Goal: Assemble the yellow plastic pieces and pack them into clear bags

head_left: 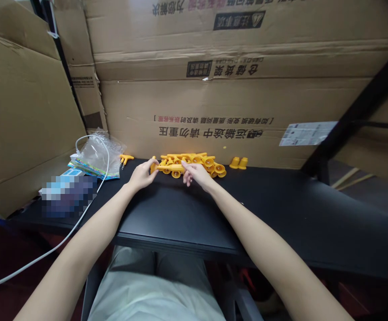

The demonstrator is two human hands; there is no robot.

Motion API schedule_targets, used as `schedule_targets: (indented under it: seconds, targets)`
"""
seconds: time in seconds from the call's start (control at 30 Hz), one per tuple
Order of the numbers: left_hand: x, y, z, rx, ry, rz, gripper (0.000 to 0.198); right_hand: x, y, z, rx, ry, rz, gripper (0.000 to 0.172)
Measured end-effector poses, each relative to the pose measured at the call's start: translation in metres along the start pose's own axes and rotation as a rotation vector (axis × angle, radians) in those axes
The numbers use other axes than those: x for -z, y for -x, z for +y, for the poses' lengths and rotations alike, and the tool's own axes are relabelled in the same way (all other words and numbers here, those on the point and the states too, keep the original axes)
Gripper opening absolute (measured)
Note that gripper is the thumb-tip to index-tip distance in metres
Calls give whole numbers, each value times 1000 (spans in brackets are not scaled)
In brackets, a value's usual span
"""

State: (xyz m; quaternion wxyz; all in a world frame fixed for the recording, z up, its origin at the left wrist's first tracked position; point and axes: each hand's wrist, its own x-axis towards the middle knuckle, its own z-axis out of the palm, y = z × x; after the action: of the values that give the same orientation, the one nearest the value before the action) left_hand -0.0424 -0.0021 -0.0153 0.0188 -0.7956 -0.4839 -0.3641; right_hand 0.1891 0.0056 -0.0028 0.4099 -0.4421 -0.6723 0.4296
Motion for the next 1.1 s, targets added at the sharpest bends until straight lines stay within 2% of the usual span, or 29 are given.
schedule_targets:
  seconds: [0.13, 0.27, 0.33, 0.47, 0.67, 0.83, 1.0, 1.1]
  targets:
    - [0, 0, 7, 18, -22, -22, 25, -2, 1, -2, -121, -6, 75, 61]
    - [-2, -1, 6, 49, -31, -26, 25, 9, 0, -6, -154, 21, 49, 60]
    - [-2, -1, 3, 61, -22, -15, 25, 17, 0, -7, -88, 42, 0, 50]
    - [-3, -1, -2, 63, 8, 9, 24, 26, -1, -2, 129, 88, -103, 72]
    - [-4, -3, -2, 13, 73, 57, 26, 16, -5, 5, 173, 21, -74, 50]
    - [-5, -3, -2, -2, 102, 84, 27, 12, -3, 1, 99, -11, -29, 47]
    - [-7, -2, -2, -24, 115, 102, 28, 9, 0, -5, 36, -98, -22, 35]
    - [-7, -2, -3, -30, 106, 102, 27, 5, 1, -7, 31, -103, -20, 39]
